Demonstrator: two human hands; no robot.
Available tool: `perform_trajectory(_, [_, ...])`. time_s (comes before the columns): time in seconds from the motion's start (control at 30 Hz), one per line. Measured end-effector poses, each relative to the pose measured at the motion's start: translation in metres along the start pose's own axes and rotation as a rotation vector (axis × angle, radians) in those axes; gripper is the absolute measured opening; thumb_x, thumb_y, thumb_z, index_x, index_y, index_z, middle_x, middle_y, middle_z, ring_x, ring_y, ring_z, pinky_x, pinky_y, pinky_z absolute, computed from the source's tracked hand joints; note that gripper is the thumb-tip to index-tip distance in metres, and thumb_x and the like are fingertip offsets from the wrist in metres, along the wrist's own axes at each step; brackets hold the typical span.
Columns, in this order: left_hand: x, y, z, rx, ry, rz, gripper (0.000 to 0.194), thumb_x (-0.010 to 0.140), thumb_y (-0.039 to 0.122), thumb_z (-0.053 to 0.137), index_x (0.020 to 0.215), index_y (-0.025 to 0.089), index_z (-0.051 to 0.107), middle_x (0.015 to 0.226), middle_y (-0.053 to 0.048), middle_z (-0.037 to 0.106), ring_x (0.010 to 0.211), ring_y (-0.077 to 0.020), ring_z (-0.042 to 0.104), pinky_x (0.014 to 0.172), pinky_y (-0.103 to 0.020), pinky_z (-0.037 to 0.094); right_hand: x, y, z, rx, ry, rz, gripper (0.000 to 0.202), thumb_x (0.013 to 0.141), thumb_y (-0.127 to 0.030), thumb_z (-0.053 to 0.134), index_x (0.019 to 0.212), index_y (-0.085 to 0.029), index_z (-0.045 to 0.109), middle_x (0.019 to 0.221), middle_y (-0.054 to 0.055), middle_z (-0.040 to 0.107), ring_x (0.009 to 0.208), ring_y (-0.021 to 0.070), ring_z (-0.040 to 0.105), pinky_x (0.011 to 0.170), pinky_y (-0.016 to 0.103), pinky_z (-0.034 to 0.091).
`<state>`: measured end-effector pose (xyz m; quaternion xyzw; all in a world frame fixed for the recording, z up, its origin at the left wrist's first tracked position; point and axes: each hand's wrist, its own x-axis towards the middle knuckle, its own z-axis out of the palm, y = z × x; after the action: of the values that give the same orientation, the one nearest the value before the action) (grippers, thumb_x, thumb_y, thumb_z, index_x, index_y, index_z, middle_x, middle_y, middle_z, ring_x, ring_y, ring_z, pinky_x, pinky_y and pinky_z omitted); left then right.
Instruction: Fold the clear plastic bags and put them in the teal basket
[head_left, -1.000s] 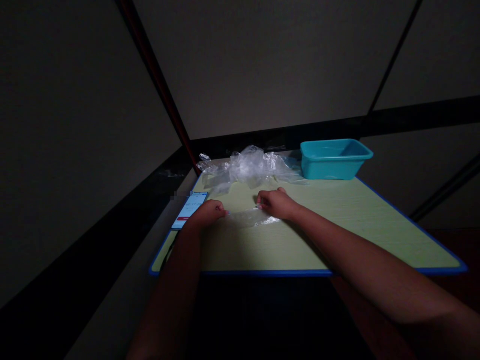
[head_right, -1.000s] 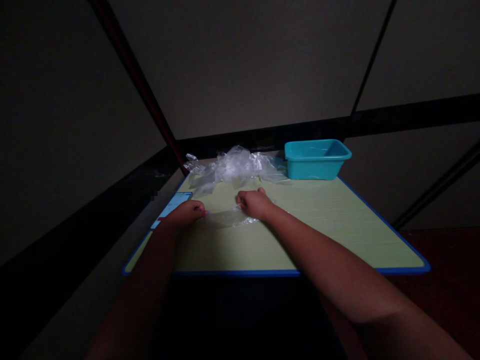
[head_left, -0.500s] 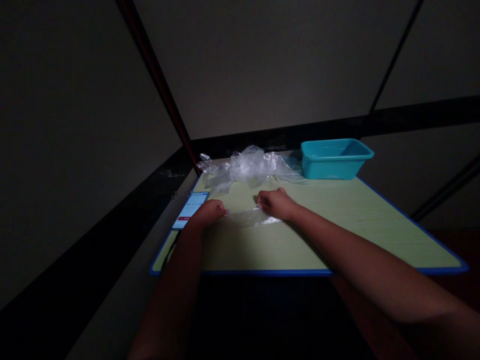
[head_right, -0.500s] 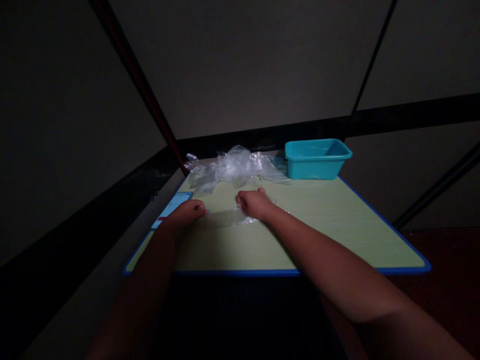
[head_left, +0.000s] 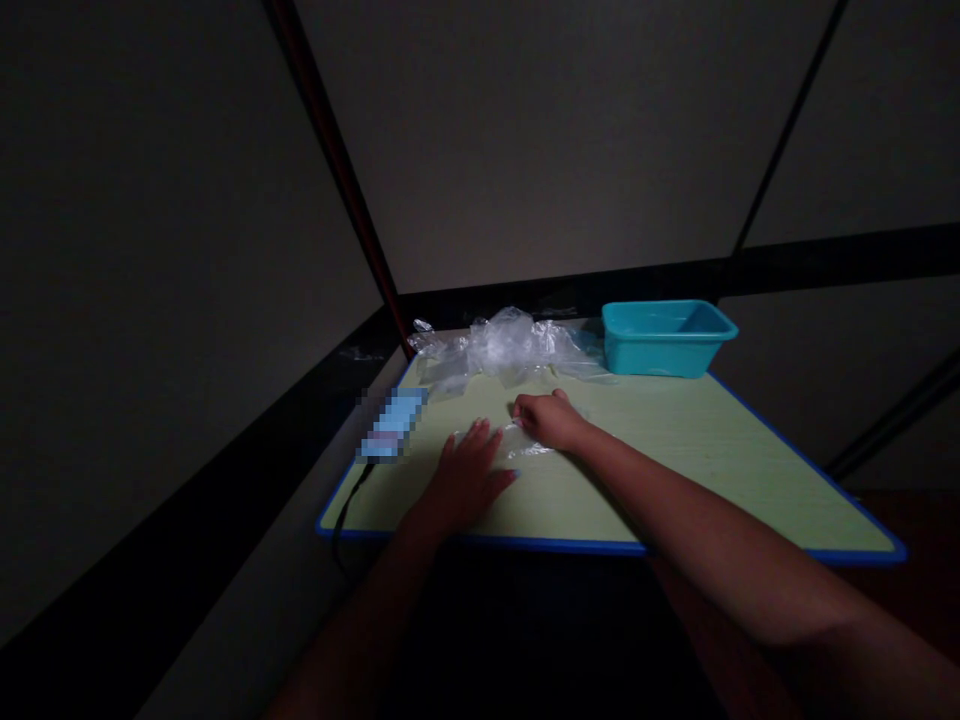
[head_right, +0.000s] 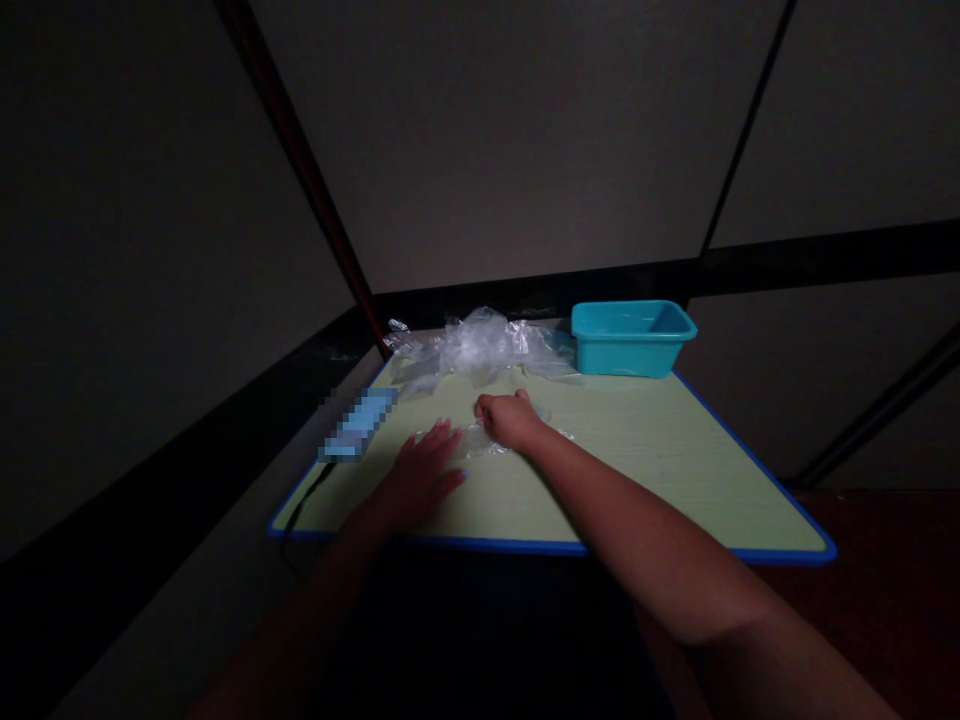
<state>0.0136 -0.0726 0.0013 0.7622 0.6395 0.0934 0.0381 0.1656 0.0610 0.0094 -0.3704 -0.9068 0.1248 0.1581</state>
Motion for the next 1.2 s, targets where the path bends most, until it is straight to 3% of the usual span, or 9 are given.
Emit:
perform_trajectory(0.23, [0.001,-0.001,0.006,0.139,-0.008,-0.071,0.054,0.09,0.051,0.034,0.14,0.031,0.03,0.149,-0.011,0.026,0.138,-0.0308,0.015,0.104,-0.061,0.016,0.0,0.004,0.002,0.014,0.022,-0.017,0.015,0.08,-0.02,0.049,0.091,-0.021,0.059,0.082,0.002,0.069,0.08,0.0177,0.059,0.081,0.033,0.024])
perform_trajectory(0.37, [0.0,-0.001,0.011,0.193,0.047,-0.124,0.054,0.09,0.052,0.033,0.141,0.033,0.028,0.149,-0.01,0.026,0.137,-0.0315,0.017,0.103,-0.06,0.017,0.001,0.006,0.004,0.049,0.038,-0.015,0.014,0.08,-0.019,0.049,0.089,-0.021,0.059,0.082,0.001,0.068,0.077,0.0164,0.059,0.082,0.033,0.024])
perform_trajectory(0.63, [-0.005,0.003,0.01,0.263,0.174,-0.168,0.054,0.091,0.049,0.035,0.141,0.03,0.029,0.149,-0.012,0.026,0.137,-0.0292,0.018,0.104,-0.056,0.02,0.001,0.003,0.005,0.044,0.043,0.003,0.012,0.081,-0.02,0.047,0.085,-0.021,0.058,0.078,0.0,0.068,0.072,0.0152,0.057,0.081,0.032,0.023])
perform_trajectory(0.83, [-0.007,0.002,0.013,0.239,0.109,-0.113,0.051,0.092,0.05,0.032,0.139,0.032,0.032,0.146,-0.009,0.033,0.135,-0.0279,0.025,0.104,-0.054,0.024,0.001,0.004,0.008,-0.021,0.019,-0.011,0.013,0.083,-0.022,0.045,0.088,-0.021,0.057,0.082,0.001,0.068,0.075,0.0155,0.058,0.079,0.032,0.022])
perform_trajectory(1.07, [-0.007,0.003,0.013,0.252,0.159,-0.165,0.05,0.091,0.051,0.031,0.138,0.033,0.034,0.145,-0.008,0.035,0.136,-0.03,0.023,0.103,-0.059,0.02,0.002,0.006,0.011,-0.063,0.022,-0.021,0.015,0.084,-0.023,0.044,0.09,-0.021,0.057,0.083,0.003,0.069,0.076,0.0168,0.058,0.078,0.032,0.022])
perform_trajectory(1.2, [-0.01,0.001,0.013,0.236,0.174,-0.172,0.048,0.092,0.047,0.032,0.136,0.028,0.038,0.143,-0.009,0.038,0.135,-0.026,0.027,0.106,-0.052,0.022,0.003,0.006,0.012,-0.092,0.031,-0.029,0.015,0.085,-0.022,0.041,0.09,-0.021,0.056,0.082,0.002,0.069,0.074,0.0164,0.059,0.076,0.031,0.022])
